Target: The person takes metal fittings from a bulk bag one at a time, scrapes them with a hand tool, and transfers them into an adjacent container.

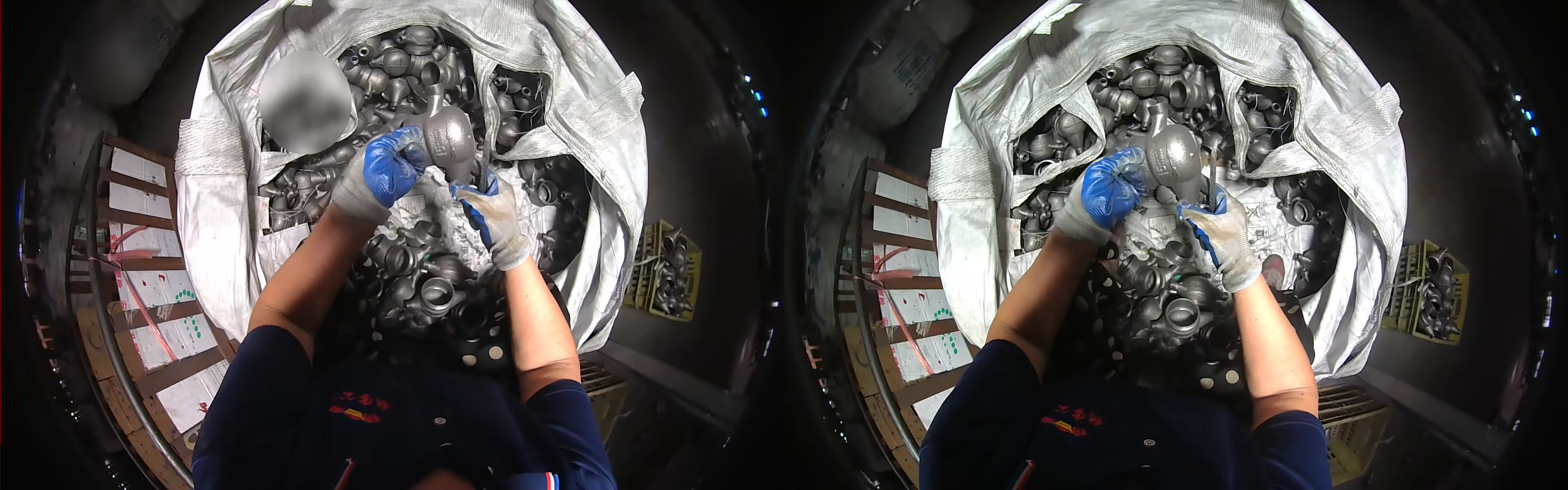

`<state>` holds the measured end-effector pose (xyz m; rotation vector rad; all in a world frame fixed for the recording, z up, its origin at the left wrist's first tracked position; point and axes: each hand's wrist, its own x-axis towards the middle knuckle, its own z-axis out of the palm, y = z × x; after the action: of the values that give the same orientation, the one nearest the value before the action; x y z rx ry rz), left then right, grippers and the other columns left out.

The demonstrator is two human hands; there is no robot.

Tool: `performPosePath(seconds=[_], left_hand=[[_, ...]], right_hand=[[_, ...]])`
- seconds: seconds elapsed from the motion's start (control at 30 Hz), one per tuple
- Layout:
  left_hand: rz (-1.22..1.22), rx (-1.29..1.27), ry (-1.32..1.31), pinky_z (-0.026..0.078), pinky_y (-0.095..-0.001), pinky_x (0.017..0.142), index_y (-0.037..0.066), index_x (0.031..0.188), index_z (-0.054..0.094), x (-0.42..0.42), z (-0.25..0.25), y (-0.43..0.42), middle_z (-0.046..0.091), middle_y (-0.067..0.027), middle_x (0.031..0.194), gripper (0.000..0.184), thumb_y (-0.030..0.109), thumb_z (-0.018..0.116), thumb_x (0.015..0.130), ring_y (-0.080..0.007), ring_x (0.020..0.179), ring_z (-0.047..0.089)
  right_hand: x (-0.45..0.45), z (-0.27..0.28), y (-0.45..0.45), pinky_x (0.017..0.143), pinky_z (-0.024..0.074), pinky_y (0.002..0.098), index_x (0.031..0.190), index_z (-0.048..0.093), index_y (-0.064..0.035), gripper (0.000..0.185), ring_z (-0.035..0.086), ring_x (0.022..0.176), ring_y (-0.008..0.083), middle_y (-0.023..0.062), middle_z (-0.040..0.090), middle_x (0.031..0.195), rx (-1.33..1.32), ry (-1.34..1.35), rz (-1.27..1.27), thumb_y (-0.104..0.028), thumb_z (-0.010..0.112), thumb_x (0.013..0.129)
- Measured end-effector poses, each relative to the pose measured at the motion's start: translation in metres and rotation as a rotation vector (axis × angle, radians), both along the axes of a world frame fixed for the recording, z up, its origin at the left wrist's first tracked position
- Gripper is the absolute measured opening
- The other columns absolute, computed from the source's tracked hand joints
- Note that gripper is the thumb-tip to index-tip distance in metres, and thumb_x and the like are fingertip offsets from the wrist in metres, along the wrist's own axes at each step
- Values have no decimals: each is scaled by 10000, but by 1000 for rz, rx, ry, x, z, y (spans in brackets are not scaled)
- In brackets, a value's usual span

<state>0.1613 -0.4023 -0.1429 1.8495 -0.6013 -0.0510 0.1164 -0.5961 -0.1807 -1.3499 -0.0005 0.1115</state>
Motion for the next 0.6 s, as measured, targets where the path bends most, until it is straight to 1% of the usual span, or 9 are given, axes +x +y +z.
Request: performPosePath(seconds=[0.1, 0.17, 0.23, 0.3, 0.37, 0.43, 0.5, 0.57, 0.6], left_hand=[[2, -204, 52, 481, -246, 770, -15, 1133, 536, -1, -10, -8, 603, -85, 1011, 261, 82, 478, 898, -136, 865, 586], [-11, -331, 125, 486, -228, 738, -12, 1144, 528, 1, -15, -12, 601, -78, 998, 263, 102, 461, 917, -116, 832, 586], [-28, -403, 299, 473, -204, 641, -1, 1151, 531, 9, -15, -5, 604, -66, 971, 285, 164, 440, 937, -90, 772, 583], [-58, -316, 302, 458, -186, 569, 13, 1163, 532, 21, -18, 10, 609, -63, 956, 320, 227, 415, 956, -70, 737, 584], [182, -291, 681, 505, -345, 753, 11, 1137, 535, 39, -20, 21, 611, -120, 1031, 417, 320, 594, 863, -223, 862, 610], [306, -334, 730, 511, -346, 741, 39, 1117, 532, 53, -33, 24, 593, -143, 1044, 365, 331, 533, 898, -232, 867, 602], [181, -825, 704, 491, -246, 673, 45, 1145, 513, 58, -43, 17, 614, -116, 1007, 321, 287, 422, 955, -165, 888, 605], [116, -1044, 842, 464, -401, 910, 14, 1170, 488, 53, -33, 3, 555, -157, 1156, 307, 207, 459, 933, -273, 1047, 556], [-14, -1031, 837, 465, -395, 912, 3, 1189, 477, 54, -34, 2, 555, -154, 1157, 320, 185, 466, 926, -270, 1052, 556]], right_hand=[[-9, 1, -4, 712, 456, 205, 1061, 588, 9, 299, 544, 768, 56, 8, 622, 877, -44, 106, 51, -59, 679, 784], [-12, -10, -13, 624, 467, 193, 1029, 587, 21, 243, 560, 697, 56, 18, 625, 847, 57, 109, 63, -50, 652, 806], [-13, -14, -22, 473, 417, 178, 985, 586, 26, 157, 527, 554, 51, 19, 593, 743, 508, 376, 158, -50, 591, 848], [-15, -14, -25, 375, 340, 181, 990, 567, 36, 146, 453, 441, 57, 12, 522, 638, 592, 382, 130, -55, 528, 883], [-15, -14, -27, 377, 331, 187, 1024, 543, 45, 170, 421, 451, 59, 3, 471, 616, 705, 428, 150, -50, 500, 890], [-17, -9, -25, 377, 325, 196, 1034, 528, 49, 181, 412, 476, 64, 13, 475, 650, 729, 426, 121, -45, 502, 882], [-16, -12, -26, 380, 318, 201, 1041, 516, 42, 204, 405, 493, 69, 28, 488, 688, 956, 403, 264, -77, 520, 875], [-15, -9, -22, 381, 315, 204, 1051, 509, 9, 228, 400, 486, 74, 33, 486, 687, 1003, 418, 305, -134, 536, 876], [-15, -10, -21, 380, 315, 202, 1055, 512, -24, 219, 398, 483, 75, 37, 489, 685, 1017, 433, 324, -160, 527, 884]])
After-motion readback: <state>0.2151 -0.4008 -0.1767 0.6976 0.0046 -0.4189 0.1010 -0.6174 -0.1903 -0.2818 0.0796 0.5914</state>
